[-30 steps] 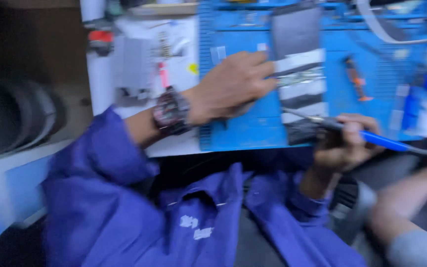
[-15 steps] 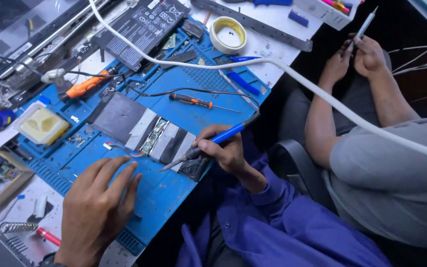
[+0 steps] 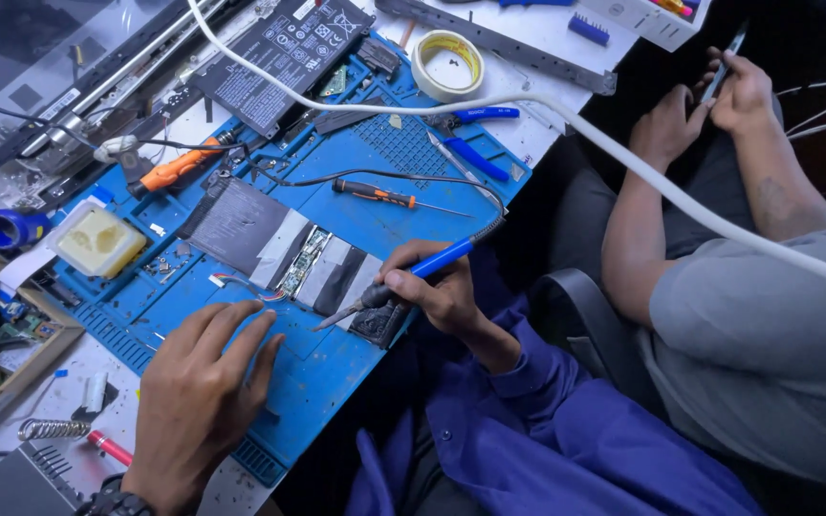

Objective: A person is soldering wires onto a circuit board component on an electronics repair mat.

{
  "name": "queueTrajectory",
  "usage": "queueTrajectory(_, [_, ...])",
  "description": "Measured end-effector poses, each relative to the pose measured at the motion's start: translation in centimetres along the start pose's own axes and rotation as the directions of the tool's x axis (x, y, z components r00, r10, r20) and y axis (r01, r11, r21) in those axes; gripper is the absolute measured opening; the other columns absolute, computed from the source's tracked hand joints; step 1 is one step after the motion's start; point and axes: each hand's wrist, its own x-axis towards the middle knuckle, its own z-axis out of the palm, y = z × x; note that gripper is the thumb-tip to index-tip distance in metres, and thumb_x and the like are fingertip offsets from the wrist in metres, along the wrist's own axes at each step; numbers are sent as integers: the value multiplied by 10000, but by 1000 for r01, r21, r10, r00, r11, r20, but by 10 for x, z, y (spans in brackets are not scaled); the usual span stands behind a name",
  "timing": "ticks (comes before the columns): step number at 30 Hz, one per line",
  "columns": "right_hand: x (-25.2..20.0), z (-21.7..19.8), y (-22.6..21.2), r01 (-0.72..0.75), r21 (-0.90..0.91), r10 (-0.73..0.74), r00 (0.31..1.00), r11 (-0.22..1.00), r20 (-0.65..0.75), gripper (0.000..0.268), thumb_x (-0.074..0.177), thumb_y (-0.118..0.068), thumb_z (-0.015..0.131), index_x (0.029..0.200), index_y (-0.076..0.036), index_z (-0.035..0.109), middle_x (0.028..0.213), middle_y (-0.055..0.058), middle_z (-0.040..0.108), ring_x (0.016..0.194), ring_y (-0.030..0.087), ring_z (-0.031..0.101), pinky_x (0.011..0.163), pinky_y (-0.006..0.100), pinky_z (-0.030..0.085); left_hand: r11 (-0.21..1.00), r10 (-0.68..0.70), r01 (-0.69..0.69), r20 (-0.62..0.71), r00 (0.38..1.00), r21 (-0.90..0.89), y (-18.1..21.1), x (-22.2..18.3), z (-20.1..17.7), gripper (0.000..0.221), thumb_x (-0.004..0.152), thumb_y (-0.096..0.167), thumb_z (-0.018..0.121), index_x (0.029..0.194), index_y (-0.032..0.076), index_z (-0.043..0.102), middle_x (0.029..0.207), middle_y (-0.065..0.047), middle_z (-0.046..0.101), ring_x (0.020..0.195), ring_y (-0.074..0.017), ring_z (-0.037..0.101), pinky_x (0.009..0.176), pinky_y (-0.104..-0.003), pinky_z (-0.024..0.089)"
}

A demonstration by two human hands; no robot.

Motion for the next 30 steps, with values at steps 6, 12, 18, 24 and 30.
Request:
queueTrajectory(6, [0,0,-2,10,-14,-10,1000,1000,-5,170,937,-184,680,883,-30,725,741,74,676,526,105,550,517,220,434,1000,8,-8,28,1000,2,-1,0,2,180,971,212,707,1088,82,749,1125,-75,743,1017,-289,686,828,-424,583])
queueTrajectory(12, [1,-1,0,19,-8,-19,1000,1000,13,175,947,-188,679,892,-29,725,765,85,687,544,116,566,523,231,443,1000,25,-25,28,999,-11,-1,3,-1,157,973,187,709,1083,79,742,1130,-80,739,1007,-289,683,809,-416,582])
queueTrajectory(18, [0,-2,1,38,-23,-37,999,999,22,172,949,-198,680,906,-38,728,812,91,713,618,134,609,577,246,479,1000,22,-22,27,999,8,0,2,-1,150,979,195,714,1080,90,744,1135,-77,744,1016,-285,688,805,-404,580])
queueTrajectory(24, [0,-3,3,40,6,-40,998,999,39,168,956,-195,683,918,-37,726,814,94,708,615,139,599,569,258,472,1000,6,-7,57,998,20,-1,1,1,156,966,204,728,1084,105,750,1150,-78,750,1035,-289,693,811,-413,587])
queueTrajectory(30, [0,-4,2,34,5,-34,999,999,41,171,958,-203,680,919,-44,731,805,83,702,596,124,587,560,247,468,1000,15,-15,53,998,11,0,3,-1,155,974,195,717,1089,95,744,1142,-75,744,1017,-284,689,803,-407,580])
